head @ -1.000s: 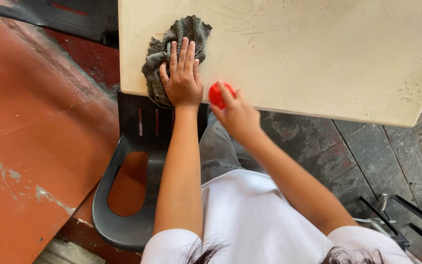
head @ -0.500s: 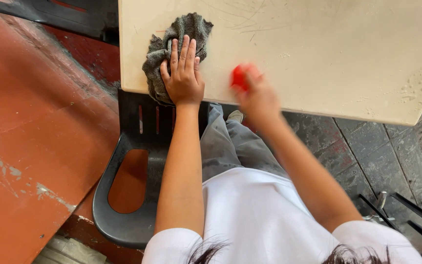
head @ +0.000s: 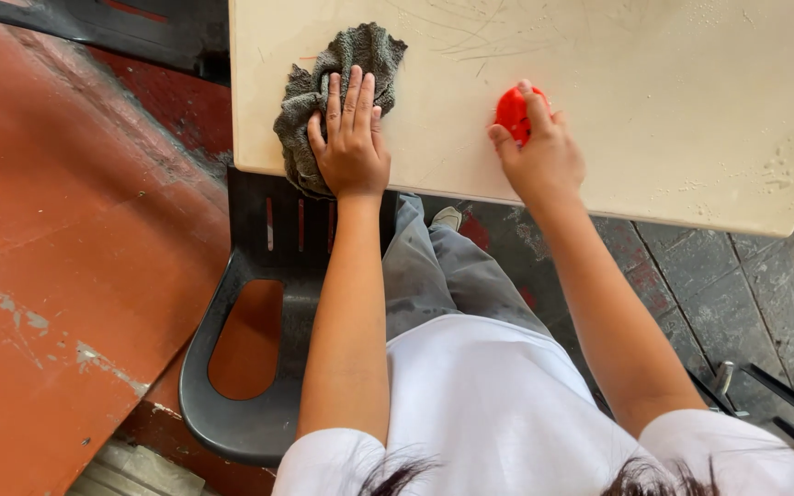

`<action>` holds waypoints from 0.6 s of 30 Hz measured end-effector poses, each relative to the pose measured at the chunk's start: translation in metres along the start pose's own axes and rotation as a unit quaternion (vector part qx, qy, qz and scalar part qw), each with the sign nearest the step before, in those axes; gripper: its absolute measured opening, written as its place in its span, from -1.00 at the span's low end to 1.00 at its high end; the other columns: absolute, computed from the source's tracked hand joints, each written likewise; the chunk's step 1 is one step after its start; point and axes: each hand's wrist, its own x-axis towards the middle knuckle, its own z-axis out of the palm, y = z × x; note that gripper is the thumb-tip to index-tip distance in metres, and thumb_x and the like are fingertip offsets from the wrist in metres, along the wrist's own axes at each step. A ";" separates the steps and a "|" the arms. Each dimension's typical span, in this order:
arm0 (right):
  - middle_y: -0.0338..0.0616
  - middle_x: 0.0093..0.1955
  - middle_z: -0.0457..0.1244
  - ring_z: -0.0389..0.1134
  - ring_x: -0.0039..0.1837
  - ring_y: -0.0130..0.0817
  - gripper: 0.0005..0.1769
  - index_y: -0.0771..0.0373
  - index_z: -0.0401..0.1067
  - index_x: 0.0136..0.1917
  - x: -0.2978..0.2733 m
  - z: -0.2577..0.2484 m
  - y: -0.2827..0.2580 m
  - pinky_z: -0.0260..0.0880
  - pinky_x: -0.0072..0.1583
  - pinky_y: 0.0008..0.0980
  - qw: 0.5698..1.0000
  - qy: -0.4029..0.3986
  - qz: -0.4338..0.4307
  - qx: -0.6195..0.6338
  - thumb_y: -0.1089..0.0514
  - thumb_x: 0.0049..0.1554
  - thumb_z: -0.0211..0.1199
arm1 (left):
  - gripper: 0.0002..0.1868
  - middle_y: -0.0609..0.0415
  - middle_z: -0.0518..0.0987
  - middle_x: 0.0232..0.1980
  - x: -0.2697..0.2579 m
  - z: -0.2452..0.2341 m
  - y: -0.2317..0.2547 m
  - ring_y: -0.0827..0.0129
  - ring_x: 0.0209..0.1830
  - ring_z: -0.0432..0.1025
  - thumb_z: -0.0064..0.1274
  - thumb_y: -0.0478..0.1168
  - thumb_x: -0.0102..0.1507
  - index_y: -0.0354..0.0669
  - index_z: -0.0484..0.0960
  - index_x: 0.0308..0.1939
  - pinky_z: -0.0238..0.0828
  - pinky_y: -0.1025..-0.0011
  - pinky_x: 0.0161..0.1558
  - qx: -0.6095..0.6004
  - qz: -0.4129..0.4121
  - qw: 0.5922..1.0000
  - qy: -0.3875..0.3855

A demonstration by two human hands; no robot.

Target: Scrubbing a white plastic table with a red brush and a grey cloth in a restaurant setting.

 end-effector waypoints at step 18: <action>-0.06 0.35 0.32 0.46 0.13 0.03 -0.55 -0.14 0.40 0.36 -0.069 0.066 -0.038 0.50 0.03 -0.09 0.979 0.061 -0.191 0.048 -0.03 0.20 0.33 | -0.58 0.37 0.30 0.57 -0.001 -0.001 0.002 0.42 0.62 0.12 -0.17 -0.10 0.52 0.16 0.45 0.48 0.01 0.15 0.46 -0.003 0.002 1.000 0.014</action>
